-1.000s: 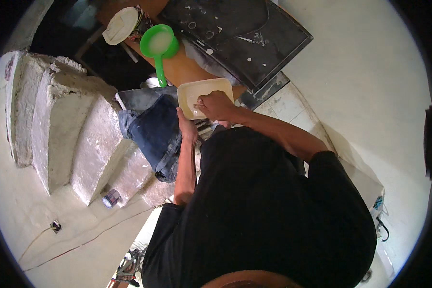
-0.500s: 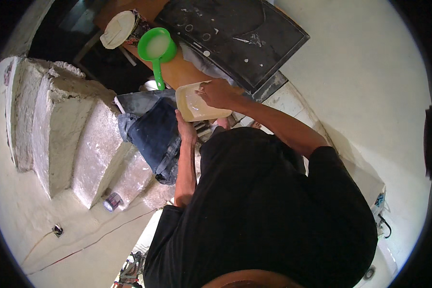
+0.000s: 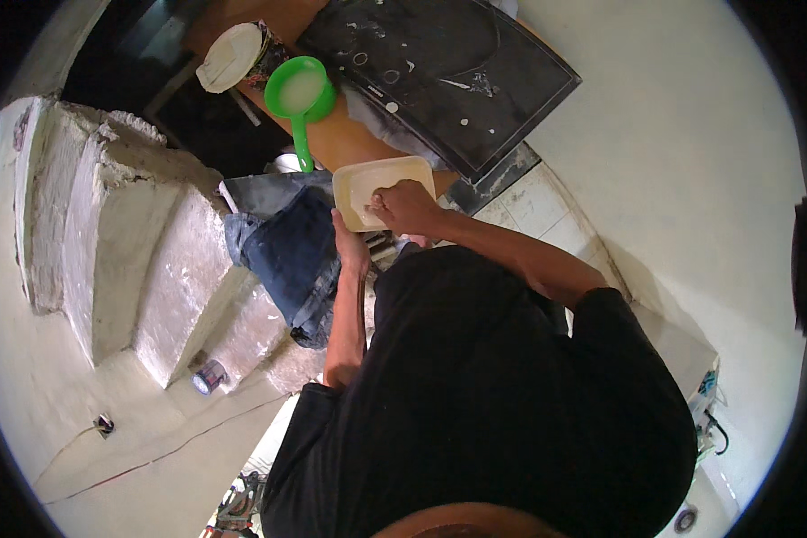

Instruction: The person prepares a liquid by hand, pouring the white liquid from a green scoop into a plastic container and then stirring it with a finger.

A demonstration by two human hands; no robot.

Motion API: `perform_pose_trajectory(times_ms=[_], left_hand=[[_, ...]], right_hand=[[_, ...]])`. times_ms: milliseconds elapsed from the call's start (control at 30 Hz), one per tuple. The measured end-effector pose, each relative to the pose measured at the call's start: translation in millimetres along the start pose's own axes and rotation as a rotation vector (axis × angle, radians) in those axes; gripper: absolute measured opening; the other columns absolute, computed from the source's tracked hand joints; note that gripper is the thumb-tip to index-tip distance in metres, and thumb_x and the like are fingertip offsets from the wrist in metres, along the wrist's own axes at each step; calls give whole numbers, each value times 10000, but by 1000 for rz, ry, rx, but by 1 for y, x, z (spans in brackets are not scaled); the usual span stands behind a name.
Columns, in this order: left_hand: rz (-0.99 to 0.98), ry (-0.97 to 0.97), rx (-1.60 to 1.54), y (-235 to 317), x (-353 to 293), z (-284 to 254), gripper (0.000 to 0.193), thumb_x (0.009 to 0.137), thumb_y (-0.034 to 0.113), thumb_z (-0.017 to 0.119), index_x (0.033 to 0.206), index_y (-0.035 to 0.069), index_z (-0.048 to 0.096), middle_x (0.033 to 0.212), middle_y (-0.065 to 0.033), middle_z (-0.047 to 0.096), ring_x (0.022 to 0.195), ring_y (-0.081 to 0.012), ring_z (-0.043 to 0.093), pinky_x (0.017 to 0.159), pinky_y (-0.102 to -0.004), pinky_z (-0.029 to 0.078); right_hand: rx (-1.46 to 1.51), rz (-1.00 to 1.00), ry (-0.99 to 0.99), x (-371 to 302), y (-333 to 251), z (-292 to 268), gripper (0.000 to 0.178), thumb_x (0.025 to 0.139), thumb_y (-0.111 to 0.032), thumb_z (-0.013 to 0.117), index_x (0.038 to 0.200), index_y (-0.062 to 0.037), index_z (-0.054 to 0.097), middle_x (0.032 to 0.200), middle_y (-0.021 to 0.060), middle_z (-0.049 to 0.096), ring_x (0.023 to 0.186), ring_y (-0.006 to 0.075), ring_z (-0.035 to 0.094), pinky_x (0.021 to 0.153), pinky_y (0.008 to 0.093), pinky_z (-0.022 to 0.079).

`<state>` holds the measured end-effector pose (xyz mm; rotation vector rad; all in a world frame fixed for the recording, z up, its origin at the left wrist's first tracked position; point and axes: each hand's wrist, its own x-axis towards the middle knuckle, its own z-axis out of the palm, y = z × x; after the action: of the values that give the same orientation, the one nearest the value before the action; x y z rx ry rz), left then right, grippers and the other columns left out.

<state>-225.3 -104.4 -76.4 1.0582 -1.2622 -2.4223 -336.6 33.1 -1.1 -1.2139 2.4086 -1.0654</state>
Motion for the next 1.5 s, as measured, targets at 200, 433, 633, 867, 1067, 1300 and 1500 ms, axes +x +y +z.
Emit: perform_pose_trajectory(times_ms=[200, 433, 633, 867, 1067, 1300, 1500], left_hand=[[-71, 12, 21, 4, -3, -2, 553, 1021, 472, 271, 1319, 52, 474, 1306, -73, 532, 1213, -211, 467, 1056, -369, 299], [-21, 59, 21, -4, 1, -2, 629, 995, 518, 323, 1295, -6, 498, 1256, -78, 543, 1132, -191, 483, 1015, -313, 325], [-40, 101, 24, -9, 4, -8, 611, 994, 513, 347, 1251, -13, 521, 1238, -83, 546, 1121, -181, 479, 1010, -314, 324], [-56, 117, -49, -6, 1, -2, 618, 985, 516, 374, 1264, -16, 518, 1244, -87, 541, 1149, -181, 453, 1032, -315, 293], [-103, 230, 120, 7, -4, 4, 662, 980, 538, 351, 1313, -16, 492, 1336, -109, 500, 1222, -207, 436, 1059, -315, 277], [-56, 156, 9, 4, -5, 0, 653, 978, 536, 361, 1326, -2, 488, 1338, -106, 501, 1224, -211, 431, 1068, -323, 269], [-83, 172, -22, -4, -2, -5, 646, 983, 525, 355, 1333, -2, 480, 1359, -115, 486, 1245, -209, 415, 1086, -337, 248]], right_hand=[[-17, 18, 54, 35, -1, 10, 316, 867, -285, 539, 754, -9, 645, 660, 207, 624, 657, 383, 633, 679, 492, 504], [-84, -182, 168, 36, 30, -7, 321, 897, -314, 534, 761, -52, 658, 681, 172, 628, 667, 377, 632, 619, 476, 501], [-208, 53, -81, 6, 22, -38, 281, 825, -324, 590, 810, -57, 676, 701, 165, 652, 694, 355, 659, 666, 486, 516], [-265, 122, 85, -11, 6, -21, 233, 797, -276, 638, 737, -51, 651, 627, 154, 628, 570, 339, 636, 564, 437, 516], [47, 93, 94, 18, 4, 10, 283, 801, -303, 632, 728, -31, 652, 627, 168, 624, 609, 366, 632, 596, 456, 498], [-42, -56, 102, 46, -4, 10, 216, 811, -237, 627, 814, -24, 661, 684, 178, 633, 651, 378, 635, 613, 455, 506], [-135, 16, -20, 41, -16, -27, 210, 820, -228, 602, 881, -44, 681, 709, 199, 643, 675, 395, 647, 626, 471, 525]])
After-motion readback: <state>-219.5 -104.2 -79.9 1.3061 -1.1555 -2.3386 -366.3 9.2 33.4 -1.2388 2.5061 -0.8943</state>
